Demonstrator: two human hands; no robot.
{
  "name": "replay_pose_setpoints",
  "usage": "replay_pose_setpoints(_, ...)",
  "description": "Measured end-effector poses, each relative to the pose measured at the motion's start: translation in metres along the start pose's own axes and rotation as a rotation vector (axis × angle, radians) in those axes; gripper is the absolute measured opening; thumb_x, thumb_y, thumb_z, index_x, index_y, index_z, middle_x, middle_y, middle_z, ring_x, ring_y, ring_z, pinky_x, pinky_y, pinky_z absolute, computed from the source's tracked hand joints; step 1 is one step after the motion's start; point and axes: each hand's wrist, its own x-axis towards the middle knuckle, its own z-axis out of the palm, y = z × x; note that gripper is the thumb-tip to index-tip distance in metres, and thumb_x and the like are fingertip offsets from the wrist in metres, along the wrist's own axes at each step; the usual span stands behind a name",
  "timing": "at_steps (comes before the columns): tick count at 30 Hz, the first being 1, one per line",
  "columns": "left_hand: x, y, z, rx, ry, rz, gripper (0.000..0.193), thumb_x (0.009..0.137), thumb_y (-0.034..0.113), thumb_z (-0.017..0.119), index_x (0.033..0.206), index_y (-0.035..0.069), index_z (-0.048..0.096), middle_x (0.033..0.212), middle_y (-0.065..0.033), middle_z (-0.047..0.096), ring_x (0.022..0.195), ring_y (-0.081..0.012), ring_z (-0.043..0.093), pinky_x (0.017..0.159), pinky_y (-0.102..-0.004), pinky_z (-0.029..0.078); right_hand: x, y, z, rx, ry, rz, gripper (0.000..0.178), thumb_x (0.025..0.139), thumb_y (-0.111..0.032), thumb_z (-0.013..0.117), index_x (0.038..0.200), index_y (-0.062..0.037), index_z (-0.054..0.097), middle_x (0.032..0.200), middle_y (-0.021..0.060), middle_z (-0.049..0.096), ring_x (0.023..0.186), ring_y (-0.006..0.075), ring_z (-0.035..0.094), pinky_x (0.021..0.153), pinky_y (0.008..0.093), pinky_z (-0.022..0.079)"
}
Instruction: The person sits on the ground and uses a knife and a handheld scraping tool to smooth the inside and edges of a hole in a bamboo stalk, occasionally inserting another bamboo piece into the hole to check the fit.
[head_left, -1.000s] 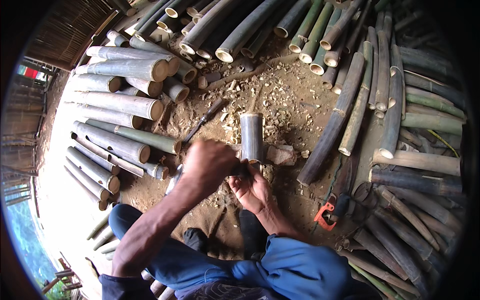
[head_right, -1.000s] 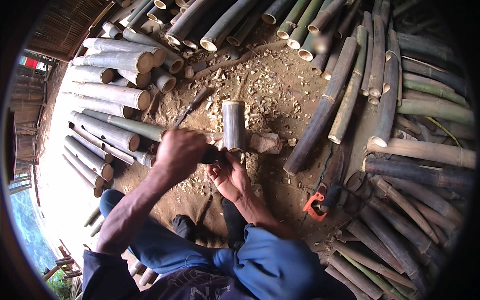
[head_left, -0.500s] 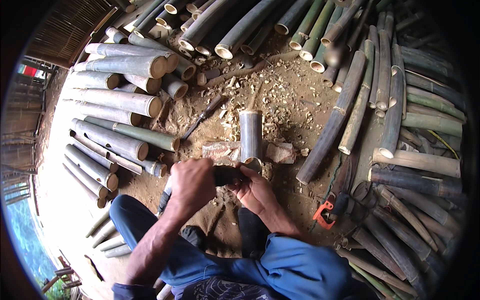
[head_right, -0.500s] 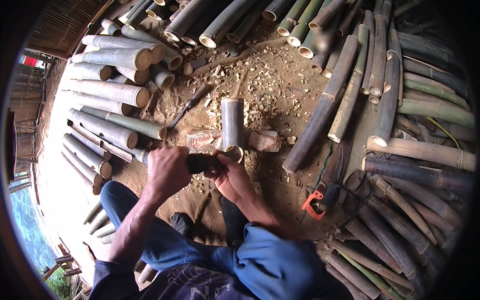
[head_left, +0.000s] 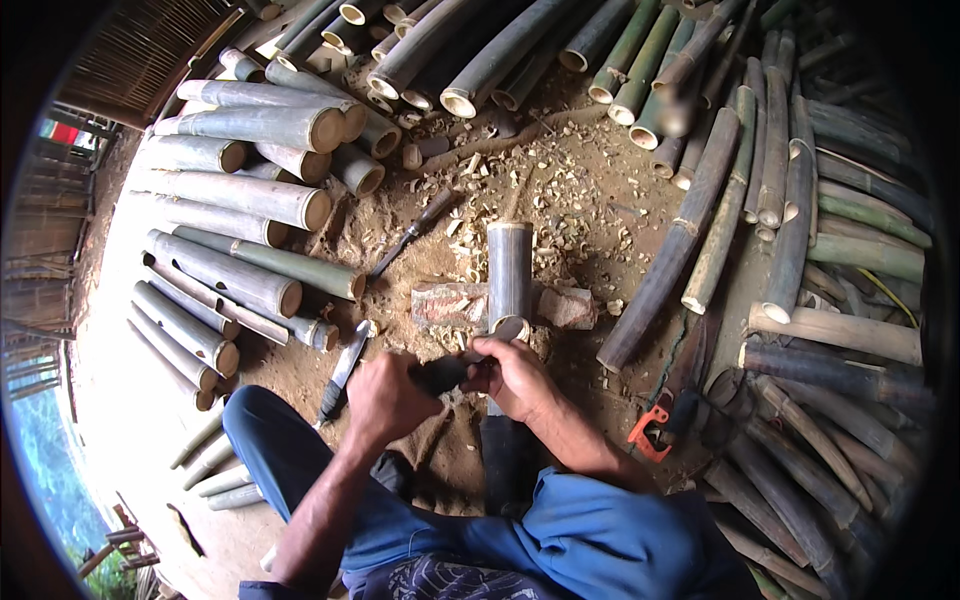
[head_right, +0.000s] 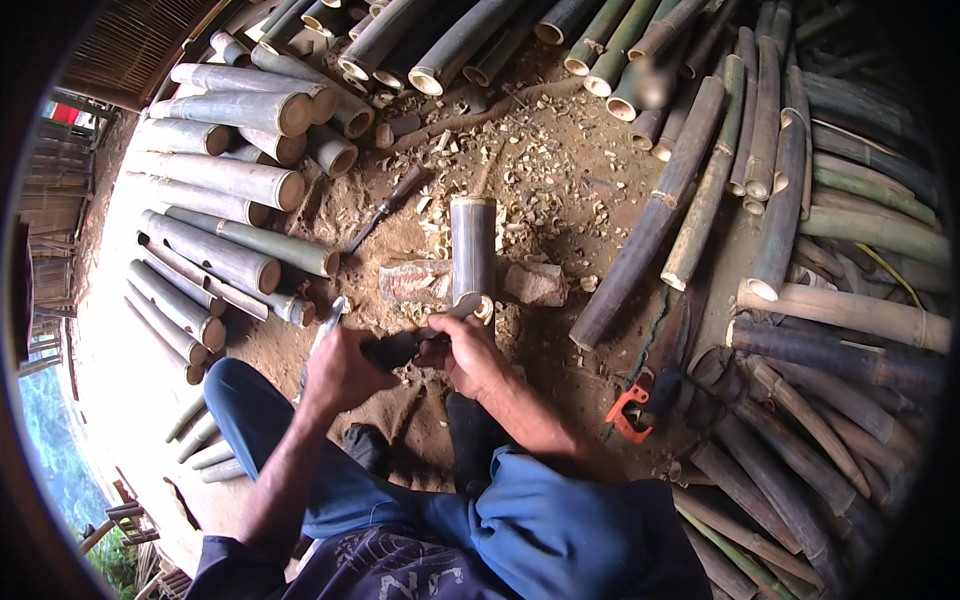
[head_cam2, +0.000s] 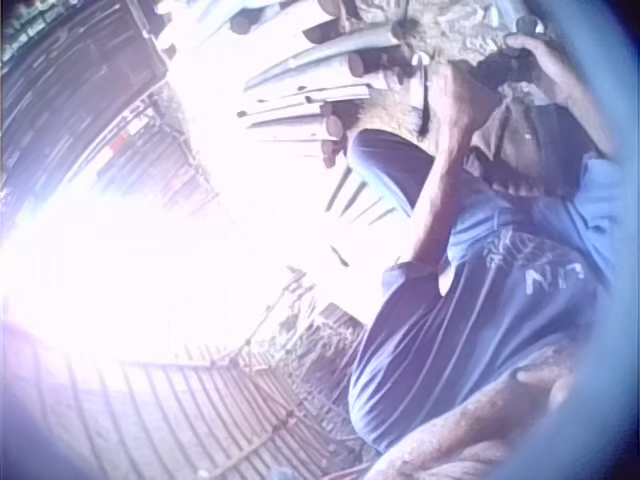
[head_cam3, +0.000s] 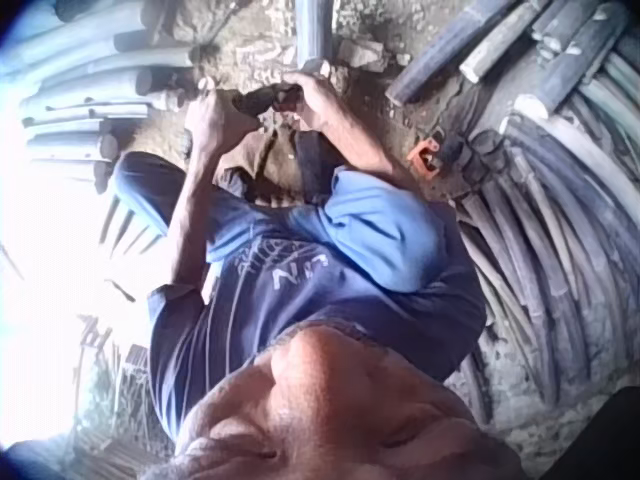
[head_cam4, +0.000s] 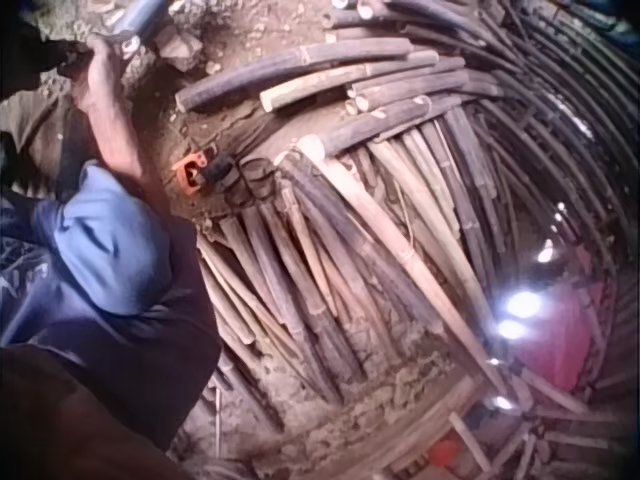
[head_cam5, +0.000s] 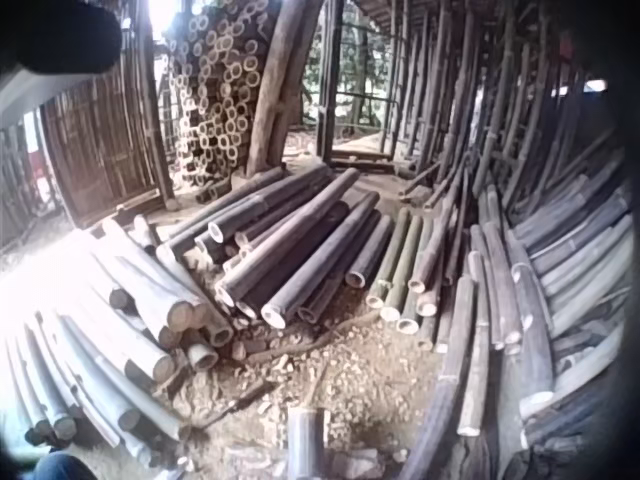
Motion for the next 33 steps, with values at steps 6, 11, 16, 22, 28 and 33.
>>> replay_pose_setpoints(6,0.016,0.115,-0.026,0.774,-0.076,0.51,0.008,0.081,0.01,0.07,0.073,0.012,0.07,0.073,-0.0048,0.07,0.069,-0.0161,0.071,0.056,-0.0325,0.051,0.009,0.009,-0.023,0.515,-0.225,-0.014,0.025,0.101,-0.016,0.06,0.12,0.001,0.063,0.111,0.0143,0.071,0.1,0.0241,0.071,0.091,0.0383,0.059)
replay_pose_setpoints(11,0.003,0.057,0.014,0.744,0.194,0.646,0.018,0.083,0.016,0.069,0.091,0.004,0.06,0.077,-0.0068,0.062,0.066,-0.0201,0.062,0.054,-0.0379,0.045,0.012,0.03,-0.06,0.502,-0.266,-0.054,0.025,0.103,-0.023,0.061,0.12,-0.0046,0.065,0.114,0.009,0.073,0.104,0.019,0.07,0.092,0.0367,0.056)
replay_pose_setpoints(16,-0.05,-0.009,0.039,0.32,-0.087,0.342,0.026,0.084,0.013,0.065,0.103,-0.002,0.054,0.088,-0.0188,0.068,0.076,-0.0324,0.072,0.065,-0.0456,0.056,-0.041,0.032,-0.042,0.057,-0.155,0.011,0.022,0.106,-0.025,0.056,0.114,-0.0074,0.066,0.112,0.0117,0.073,0.095,0.0216,0.072,0.076,0.0367,0.061)
replay_pose_setpoints(22,-0.002,0.035,-0.041,0.566,-0.223,0.485,0.011,0.082,0.01,0.064,0.085,0.0,0.064,0.078,-0.0155,0.07,0.076,-0.0306,0.073,0.065,-0.0418,0.057,-0.005,0.056,-0.036,0.432,-0.316,0.009,0.024,0.106,-0.023,0.056,0.116,-0.0024,0.065,0.105,0.0135,0.073,0.09,0.0191,0.073,0.083,0.0394,0.064)
replay_pose_setpoints(28,0.013,-0.024,0.008,0.2,-0.533,0.254,0.029,0.074,0.021,0.071,0.088,-0.004,0.067,0.081,-0.0209,0.072,0.075,-0.0344,0.074,0.069,-0.046,0.059,-0.022,0.033,-0.016,0.116,0.068,0.073,0.018,0.099,-0.016,0.062,0.108,-0.001,0.066,0.094,0.0101,0.069,0.076,0.0203,0.067,0.077,0.0442,0.064)
replay_pose_setpoints(33,-0.064,0.027,0.171,-0.406,-0.097,0.015,0.046,0.08,0.029,0.079,0.097,-0.009,0.059,0.075,-0.0256,0.067,0.07,-0.0408,0.069,0.065,-0.0502,0.057,-0.013,-0.028,-0.055,-0.663,0.108,0.235,0.019,0.095,-0.022,0.062,0.092,-0.0032,0.065,0.08,0.0115,0.07,0.046,0.0111,0.055,0.038,0.0326,0.053)
